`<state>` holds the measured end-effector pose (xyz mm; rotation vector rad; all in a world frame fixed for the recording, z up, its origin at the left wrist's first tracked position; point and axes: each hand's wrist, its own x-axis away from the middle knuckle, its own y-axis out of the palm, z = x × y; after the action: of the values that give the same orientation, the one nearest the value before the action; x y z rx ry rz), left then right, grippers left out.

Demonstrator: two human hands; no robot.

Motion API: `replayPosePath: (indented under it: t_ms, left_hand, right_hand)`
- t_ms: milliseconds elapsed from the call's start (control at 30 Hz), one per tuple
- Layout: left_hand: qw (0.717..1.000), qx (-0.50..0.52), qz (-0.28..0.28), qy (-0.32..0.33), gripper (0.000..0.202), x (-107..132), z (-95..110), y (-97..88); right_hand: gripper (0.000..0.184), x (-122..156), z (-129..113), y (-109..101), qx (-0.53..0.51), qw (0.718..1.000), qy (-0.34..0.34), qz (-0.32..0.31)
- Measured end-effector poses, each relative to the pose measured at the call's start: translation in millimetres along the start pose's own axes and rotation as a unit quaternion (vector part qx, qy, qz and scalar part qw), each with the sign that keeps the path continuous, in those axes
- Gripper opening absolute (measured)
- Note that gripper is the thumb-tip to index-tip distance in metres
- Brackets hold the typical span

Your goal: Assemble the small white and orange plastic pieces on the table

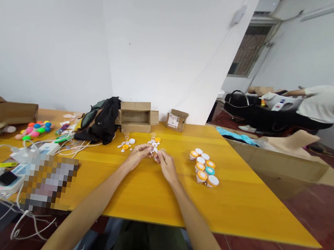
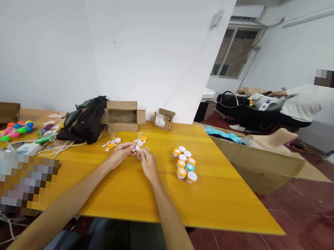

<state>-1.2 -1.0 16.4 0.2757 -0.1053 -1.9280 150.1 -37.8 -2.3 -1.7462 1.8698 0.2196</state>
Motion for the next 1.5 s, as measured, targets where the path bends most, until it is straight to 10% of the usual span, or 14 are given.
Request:
replayPosePath:
  t_ms: [467,800,1233,1500]
  left_hand:
    - [0.968,-0.216,-0.125,0.011,0.019,-3.3,6.5,-21.1]
    - [0.932,-0.338,-0.115,0.066,0.009,-8.6,1.5,-27.4]
    - [0.988,-0.120,-0.090,0.042,0.035,1.7,8.5,-6.6]
    - [0.992,-0.119,-0.023,0.035,0.034,0.6,8.2,-3.9]
  right_hand:
    - [0.049,-1.6,-6.1,-4.5,-0.018,1.000,0.014,0.017]
    - [0.050,-1.5,-5.4,-5.2,-0.008,0.998,0.047,-0.029]
    - [0.056,-4.6,2.3,-0.3,-0.069,0.984,0.096,-0.132]
    - [0.040,-0.2,-9.3,-1.8,0.004,0.998,0.011,-0.069]
